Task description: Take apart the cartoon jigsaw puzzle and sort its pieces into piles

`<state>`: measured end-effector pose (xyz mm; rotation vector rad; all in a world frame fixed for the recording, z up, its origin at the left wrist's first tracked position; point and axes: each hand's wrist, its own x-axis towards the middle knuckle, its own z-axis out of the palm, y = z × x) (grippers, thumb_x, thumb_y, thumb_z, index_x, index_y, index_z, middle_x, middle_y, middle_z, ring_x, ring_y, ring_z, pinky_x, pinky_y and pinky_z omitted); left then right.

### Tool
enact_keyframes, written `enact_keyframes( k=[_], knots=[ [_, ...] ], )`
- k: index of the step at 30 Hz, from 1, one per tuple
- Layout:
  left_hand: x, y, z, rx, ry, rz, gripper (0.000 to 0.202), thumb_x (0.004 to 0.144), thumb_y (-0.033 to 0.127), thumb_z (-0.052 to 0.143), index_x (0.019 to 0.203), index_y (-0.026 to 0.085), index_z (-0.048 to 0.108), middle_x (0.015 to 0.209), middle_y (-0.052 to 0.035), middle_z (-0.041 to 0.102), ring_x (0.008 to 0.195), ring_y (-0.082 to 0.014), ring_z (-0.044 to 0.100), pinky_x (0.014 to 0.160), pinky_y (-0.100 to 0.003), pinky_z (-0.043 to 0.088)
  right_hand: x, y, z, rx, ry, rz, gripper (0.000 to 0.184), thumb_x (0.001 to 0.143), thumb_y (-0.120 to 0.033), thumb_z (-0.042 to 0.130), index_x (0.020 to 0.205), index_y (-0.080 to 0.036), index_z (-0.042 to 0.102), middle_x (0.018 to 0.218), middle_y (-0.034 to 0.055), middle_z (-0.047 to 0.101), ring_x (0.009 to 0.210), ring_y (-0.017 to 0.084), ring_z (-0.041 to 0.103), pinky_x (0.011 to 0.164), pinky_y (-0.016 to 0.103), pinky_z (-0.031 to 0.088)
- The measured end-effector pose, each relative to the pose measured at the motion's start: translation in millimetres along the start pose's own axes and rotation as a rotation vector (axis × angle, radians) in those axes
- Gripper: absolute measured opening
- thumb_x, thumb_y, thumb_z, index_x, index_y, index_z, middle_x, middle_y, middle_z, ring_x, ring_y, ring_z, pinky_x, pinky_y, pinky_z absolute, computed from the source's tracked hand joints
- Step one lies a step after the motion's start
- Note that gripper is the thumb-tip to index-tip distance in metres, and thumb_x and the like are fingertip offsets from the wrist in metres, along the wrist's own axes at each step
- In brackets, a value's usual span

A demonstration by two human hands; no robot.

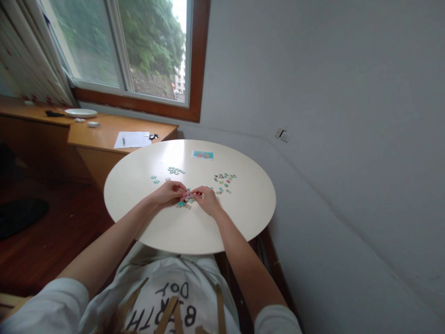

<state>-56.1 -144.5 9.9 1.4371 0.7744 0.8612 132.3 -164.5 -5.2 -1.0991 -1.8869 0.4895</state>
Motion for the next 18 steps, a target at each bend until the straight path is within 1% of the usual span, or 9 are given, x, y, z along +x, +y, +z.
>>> enact_keyframes(
  k=[8,14,18],
  knots=[
    [-4,8,1.8,0.013,-0.012,-0.036,0.033,0.058,0.034,0.078,0.073,0.012,0.058,0.05,-0.0002,0.061,0.047,-0.0098,0.055,0.047,-0.022,0.041,0,-3,0,0.001,0.007,0.007,0.005,0.073,-0.022,0.065,0.076,-0.019,0.068,0.069,0.0003,0.062,0.067,0.013,0.05,0.066,0.027,0.039],
    [-5,10,2.8,0.024,-0.011,-0.043,0.034,0.058,0.035,0.078,0.073,0.012,0.057,0.051,-0.0002,0.061,0.047,-0.0101,0.055,0.046,-0.021,0.039,0,-2,0,0.001,0.009,0.007,0.004,0.073,-0.022,0.064,0.075,-0.02,0.067,0.07,0.0,0.062,0.068,0.013,0.05,0.067,0.027,0.04],
    [-6,11,3.8,0.015,0.004,-0.062,0.028,0.062,0.031,0.074,0.073,0.013,0.057,0.05,0.0004,0.06,0.045,-0.0091,0.054,0.044,-0.02,0.037,0,-2,-1,-0.001,0.011,0.002,0.004,0.073,-0.021,0.063,0.074,-0.02,0.066,0.071,0.0005,0.062,0.069,0.014,0.051,0.068,0.028,0.04]
  ],
)
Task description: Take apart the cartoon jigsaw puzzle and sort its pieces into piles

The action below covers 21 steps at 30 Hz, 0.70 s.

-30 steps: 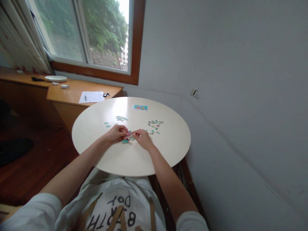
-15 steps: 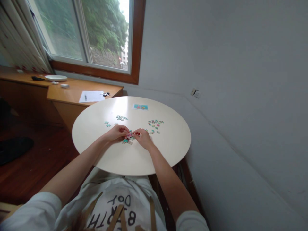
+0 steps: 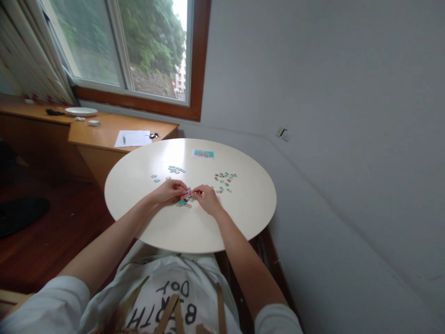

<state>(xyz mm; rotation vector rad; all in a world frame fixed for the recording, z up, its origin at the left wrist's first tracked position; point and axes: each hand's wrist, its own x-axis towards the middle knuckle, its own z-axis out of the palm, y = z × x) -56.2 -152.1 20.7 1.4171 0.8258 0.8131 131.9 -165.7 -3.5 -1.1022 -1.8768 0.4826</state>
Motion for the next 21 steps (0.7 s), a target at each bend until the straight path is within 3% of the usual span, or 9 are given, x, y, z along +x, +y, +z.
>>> enact_keyframes(
  k=[6,21],
  knots=[
    [-1.5,3.8,2.8,0.027,0.06,-0.004,0.022,0.069,0.031,0.068,0.072,0.013,0.056,0.049,-0.0001,0.059,0.043,-0.0087,0.052,0.042,-0.02,0.037,1.4,3.2,1.7,0.012,0.046,-0.006,0.004,0.074,-0.021,0.061,0.073,-0.02,0.065,0.071,0.0012,0.062,0.07,0.014,0.052,0.068,0.028,0.04],
    [1.2,-0.6,1.3,0.037,0.088,0.064,0.026,0.059,0.03,0.075,0.068,0.012,0.057,0.052,0.0025,0.056,0.045,-0.0072,0.05,0.045,-0.021,0.038,4.1,4.0,0.6,0.012,0.13,0.004,0.007,0.075,-0.024,0.061,0.072,-0.019,0.066,0.07,0.0018,0.063,0.067,0.015,0.051,0.066,0.028,0.04]
  ],
)
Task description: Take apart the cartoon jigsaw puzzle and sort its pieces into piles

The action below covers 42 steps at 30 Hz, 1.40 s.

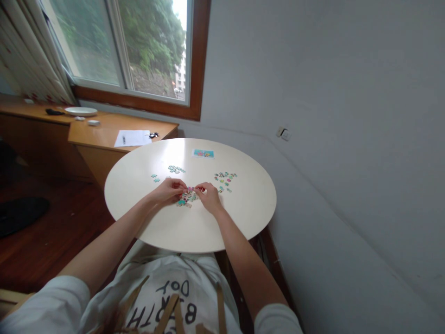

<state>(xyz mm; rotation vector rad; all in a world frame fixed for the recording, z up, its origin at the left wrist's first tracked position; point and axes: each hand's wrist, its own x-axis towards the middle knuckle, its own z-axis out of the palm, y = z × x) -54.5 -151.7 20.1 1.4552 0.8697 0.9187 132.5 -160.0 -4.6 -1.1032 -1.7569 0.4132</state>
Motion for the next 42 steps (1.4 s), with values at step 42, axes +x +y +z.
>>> enact_keyframes(
  k=[42],
  knots=[
    [3.4,-2.2,-0.6,0.008,0.037,0.036,0.018,0.062,0.024,0.072,0.065,0.012,0.058,0.047,0.0032,0.055,0.043,-0.0063,0.047,0.042,-0.018,0.035,-1.2,-1.7,-0.8,-0.008,-0.012,-0.037,0.008,0.075,-0.025,0.063,0.074,-0.018,0.067,0.07,0.0022,0.064,0.066,0.015,0.052,0.064,0.028,0.039]
  ],
)
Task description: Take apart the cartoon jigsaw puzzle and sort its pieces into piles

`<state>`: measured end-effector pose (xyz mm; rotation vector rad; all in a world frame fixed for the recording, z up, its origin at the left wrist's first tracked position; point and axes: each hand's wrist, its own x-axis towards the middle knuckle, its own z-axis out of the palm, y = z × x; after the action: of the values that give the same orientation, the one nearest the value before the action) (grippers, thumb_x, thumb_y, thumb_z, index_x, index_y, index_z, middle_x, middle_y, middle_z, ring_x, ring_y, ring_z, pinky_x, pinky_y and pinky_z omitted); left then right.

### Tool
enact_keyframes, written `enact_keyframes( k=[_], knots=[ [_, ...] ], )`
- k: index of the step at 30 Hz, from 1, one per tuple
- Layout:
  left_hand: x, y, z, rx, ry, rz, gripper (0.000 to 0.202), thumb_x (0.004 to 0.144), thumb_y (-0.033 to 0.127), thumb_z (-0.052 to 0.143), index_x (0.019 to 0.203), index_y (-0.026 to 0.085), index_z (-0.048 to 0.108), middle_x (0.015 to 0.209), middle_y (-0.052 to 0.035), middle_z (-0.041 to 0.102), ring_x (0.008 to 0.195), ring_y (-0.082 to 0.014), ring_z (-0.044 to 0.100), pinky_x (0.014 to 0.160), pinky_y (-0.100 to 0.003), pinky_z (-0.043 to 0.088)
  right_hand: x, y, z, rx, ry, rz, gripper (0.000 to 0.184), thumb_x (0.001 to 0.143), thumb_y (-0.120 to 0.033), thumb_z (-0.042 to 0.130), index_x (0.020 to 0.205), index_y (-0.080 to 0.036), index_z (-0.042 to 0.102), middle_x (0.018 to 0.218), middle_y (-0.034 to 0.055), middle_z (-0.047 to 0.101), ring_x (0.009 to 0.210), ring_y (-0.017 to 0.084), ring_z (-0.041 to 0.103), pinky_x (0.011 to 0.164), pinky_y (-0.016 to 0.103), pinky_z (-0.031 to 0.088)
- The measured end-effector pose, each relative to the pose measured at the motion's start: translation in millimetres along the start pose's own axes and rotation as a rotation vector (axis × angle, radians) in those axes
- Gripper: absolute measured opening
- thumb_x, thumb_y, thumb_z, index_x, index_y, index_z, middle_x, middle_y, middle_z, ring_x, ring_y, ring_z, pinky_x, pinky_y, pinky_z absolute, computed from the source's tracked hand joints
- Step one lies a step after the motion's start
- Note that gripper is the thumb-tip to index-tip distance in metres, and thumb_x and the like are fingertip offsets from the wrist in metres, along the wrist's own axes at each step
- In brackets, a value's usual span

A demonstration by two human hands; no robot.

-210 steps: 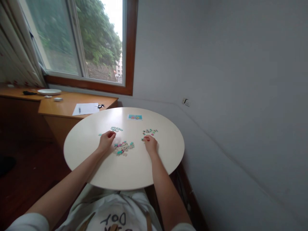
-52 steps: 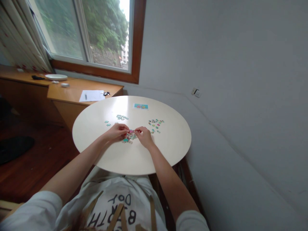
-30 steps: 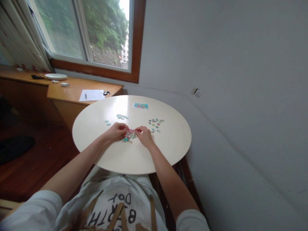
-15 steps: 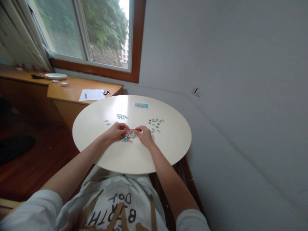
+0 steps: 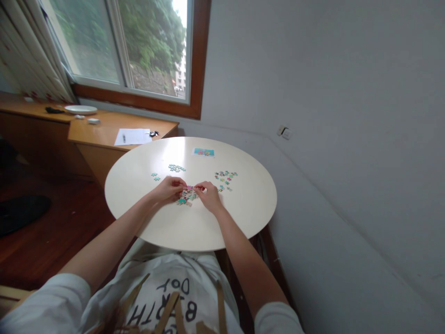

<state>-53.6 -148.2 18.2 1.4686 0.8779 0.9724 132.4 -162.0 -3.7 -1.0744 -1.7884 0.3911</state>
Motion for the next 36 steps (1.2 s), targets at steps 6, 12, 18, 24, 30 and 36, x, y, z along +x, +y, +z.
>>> enact_keyframes(
  k=[6,12,18,24,30,36],
  knots=[
    [1.8,-1.0,-2.1,0.053,0.026,0.059,0.02,0.06,0.027,0.072,0.064,0.012,0.061,0.048,0.0027,0.054,0.045,-0.007,0.048,0.044,-0.019,0.036,0.7,4.2,0.7,0.005,0.023,0.025,0.01,0.076,-0.027,0.062,0.075,-0.019,0.068,0.071,0.0026,0.065,0.066,0.015,0.052,0.064,0.028,0.039],
    [2.1,0.3,-2.6,0.083,0.055,0.077,0.017,0.061,0.026,0.071,0.063,0.012,0.061,0.049,0.0028,0.054,0.046,-0.0072,0.048,0.045,-0.019,0.036,0.8,5.3,0.9,0.005,0.02,0.039,0.011,0.076,-0.027,0.061,0.076,-0.019,0.068,0.072,0.0029,0.066,0.066,0.014,0.052,0.064,0.028,0.039],
    [2.2,0.2,-3.2,0.07,0.049,0.068,0.015,0.061,0.023,0.07,0.064,0.012,0.06,0.049,0.0028,0.054,0.047,-0.007,0.047,0.045,-0.019,0.037,1.0,5.4,1.0,0.015,0.016,0.038,0.011,0.075,-0.027,0.061,0.076,-0.018,0.068,0.072,0.003,0.066,0.066,0.014,0.052,0.064,0.028,0.039],
    [3.1,-1.7,-4.2,0.084,0.049,0.082,0.014,0.062,0.023,0.069,0.064,0.012,0.061,0.05,0.0027,0.054,0.047,-0.0071,0.048,0.046,-0.02,0.038,0.2,5.0,0.5,0.01,0.012,0.048,0.011,0.075,-0.027,0.061,0.077,-0.018,0.068,0.073,0.0029,0.066,0.067,0.014,0.052,0.064,0.028,0.039],
    [2.9,0.4,-3.2,0.102,0.066,0.091,0.012,0.063,0.022,0.068,0.064,0.012,0.061,0.051,0.0022,0.056,0.048,-0.0071,0.048,0.048,-0.02,0.038,0.1,3.1,0.0,0.015,0.011,0.064,0.01,0.074,-0.026,0.061,0.076,-0.019,0.068,0.072,0.0028,0.065,0.066,0.014,0.052,0.064,0.028,0.04],
    [3.9,0.0,-2.9,0.106,0.073,0.08,0.01,0.064,0.02,0.067,0.063,0.012,0.061,0.049,0.0026,0.055,0.046,-0.0066,0.047,0.047,-0.019,0.037,0.6,2.4,-0.2,0.011,0.012,0.06,0.01,0.073,-0.025,0.062,0.075,-0.018,0.068,0.07,0.0026,0.065,0.065,0.014,0.052,0.064,0.028,0.039]
  ],
)
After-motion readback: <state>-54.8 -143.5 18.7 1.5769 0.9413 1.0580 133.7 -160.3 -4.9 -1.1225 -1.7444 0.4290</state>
